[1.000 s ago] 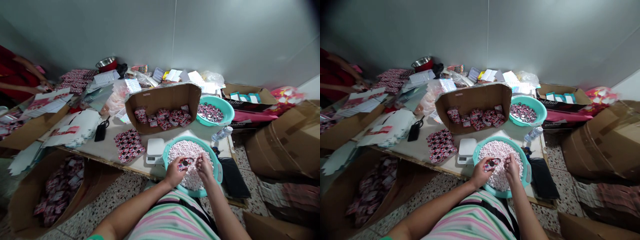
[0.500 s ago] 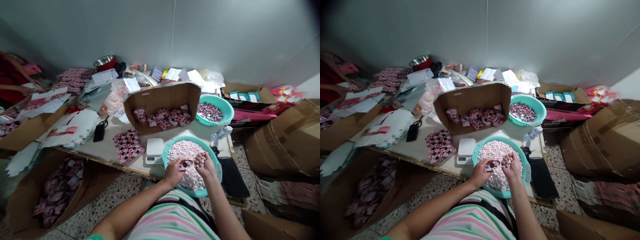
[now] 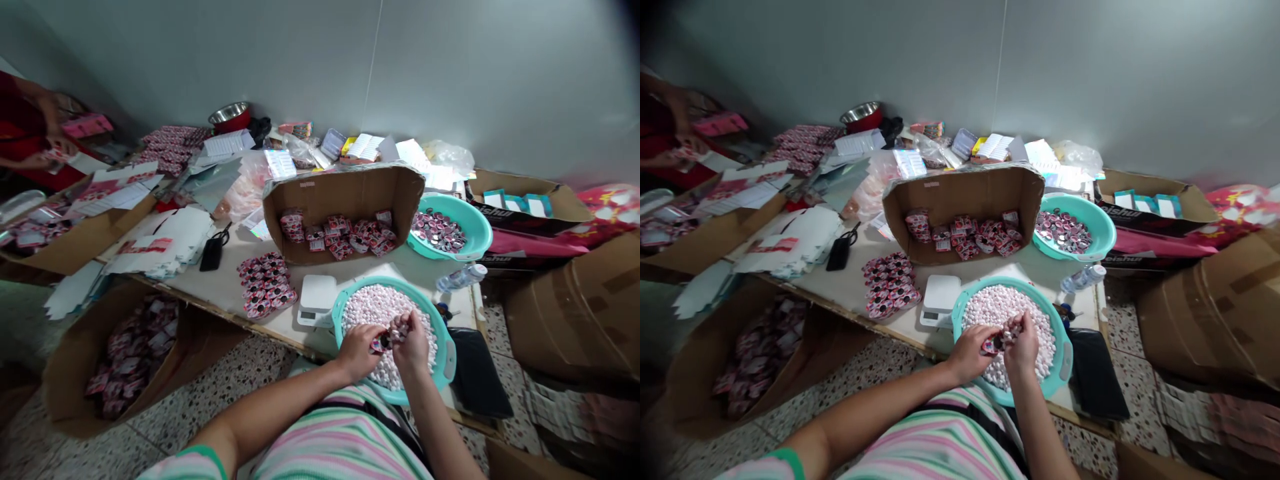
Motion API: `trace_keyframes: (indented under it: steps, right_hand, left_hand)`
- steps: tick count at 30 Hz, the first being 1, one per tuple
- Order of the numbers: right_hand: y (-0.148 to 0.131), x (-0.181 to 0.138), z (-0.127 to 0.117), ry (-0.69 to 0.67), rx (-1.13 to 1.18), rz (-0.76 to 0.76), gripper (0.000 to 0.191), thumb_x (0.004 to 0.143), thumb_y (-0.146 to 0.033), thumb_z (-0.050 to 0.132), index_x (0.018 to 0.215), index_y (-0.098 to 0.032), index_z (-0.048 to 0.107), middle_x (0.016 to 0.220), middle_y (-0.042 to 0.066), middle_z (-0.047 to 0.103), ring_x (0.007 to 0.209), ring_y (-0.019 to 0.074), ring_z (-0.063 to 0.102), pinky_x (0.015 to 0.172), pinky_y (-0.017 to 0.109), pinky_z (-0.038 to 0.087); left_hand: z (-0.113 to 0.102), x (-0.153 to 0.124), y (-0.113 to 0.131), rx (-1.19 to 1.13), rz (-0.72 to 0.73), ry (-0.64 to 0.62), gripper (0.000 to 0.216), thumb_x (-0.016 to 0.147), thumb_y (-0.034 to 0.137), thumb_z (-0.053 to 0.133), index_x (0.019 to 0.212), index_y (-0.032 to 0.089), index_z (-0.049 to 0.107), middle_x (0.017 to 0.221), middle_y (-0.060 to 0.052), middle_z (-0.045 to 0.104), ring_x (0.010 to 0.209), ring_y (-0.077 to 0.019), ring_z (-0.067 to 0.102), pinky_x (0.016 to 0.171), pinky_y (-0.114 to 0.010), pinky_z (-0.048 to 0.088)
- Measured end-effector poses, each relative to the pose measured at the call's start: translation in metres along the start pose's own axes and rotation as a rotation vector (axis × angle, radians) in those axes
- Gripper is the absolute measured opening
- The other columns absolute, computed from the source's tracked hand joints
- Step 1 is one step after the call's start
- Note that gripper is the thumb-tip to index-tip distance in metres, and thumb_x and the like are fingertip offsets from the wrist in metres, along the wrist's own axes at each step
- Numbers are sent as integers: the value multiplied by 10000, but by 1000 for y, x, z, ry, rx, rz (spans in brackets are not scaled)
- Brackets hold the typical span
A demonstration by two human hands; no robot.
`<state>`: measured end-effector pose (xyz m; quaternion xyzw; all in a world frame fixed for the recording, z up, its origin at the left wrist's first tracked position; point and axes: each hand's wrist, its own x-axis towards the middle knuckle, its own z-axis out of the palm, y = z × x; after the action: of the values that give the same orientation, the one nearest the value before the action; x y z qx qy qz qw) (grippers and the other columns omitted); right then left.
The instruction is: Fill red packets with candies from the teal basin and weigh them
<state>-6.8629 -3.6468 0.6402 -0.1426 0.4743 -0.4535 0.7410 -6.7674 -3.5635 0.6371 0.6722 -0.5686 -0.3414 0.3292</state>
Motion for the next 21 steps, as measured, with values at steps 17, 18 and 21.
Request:
trace_keyframes:
  steps: [17, 18, 21]
  right_hand:
    - [-3, -14, 10, -6, -134, -8, 289, 784, -422, 571, 639, -208, 443, 519, -61, 467, 506, 93, 524, 518, 222, 448]
    - [-3, -16, 12, 4, -150, -25, 290, 786, -430, 567, 641, -208, 449, 527, -58, 480, 513, 97, 533, 522, 226, 452]
    - [-3, -21, 17, 2, -185, -55, 313, 790, -466, 548, 637, -211, 453, 540, -50, 508, 525, 106, 548, 523, 233, 455]
  left_hand:
    - [5, 1, 3, -42, -20, 39, 357, 708, 179, 614, 1063, 208, 597, 1028, -42, 653, 961, -213, 586, 851, -309, 458]
    - [4, 1, 4, -42, -17, 45, 348, 705, 179, 616, 1051, 207, 599, 1020, -43, 654, 956, -213, 587, 848, -308, 460]
    - [2, 0, 5, -46, -7, 51, 358, 698, 177, 619, 1054, 209, 597, 1022, -45, 654, 953, -214, 589, 844, -308, 461]
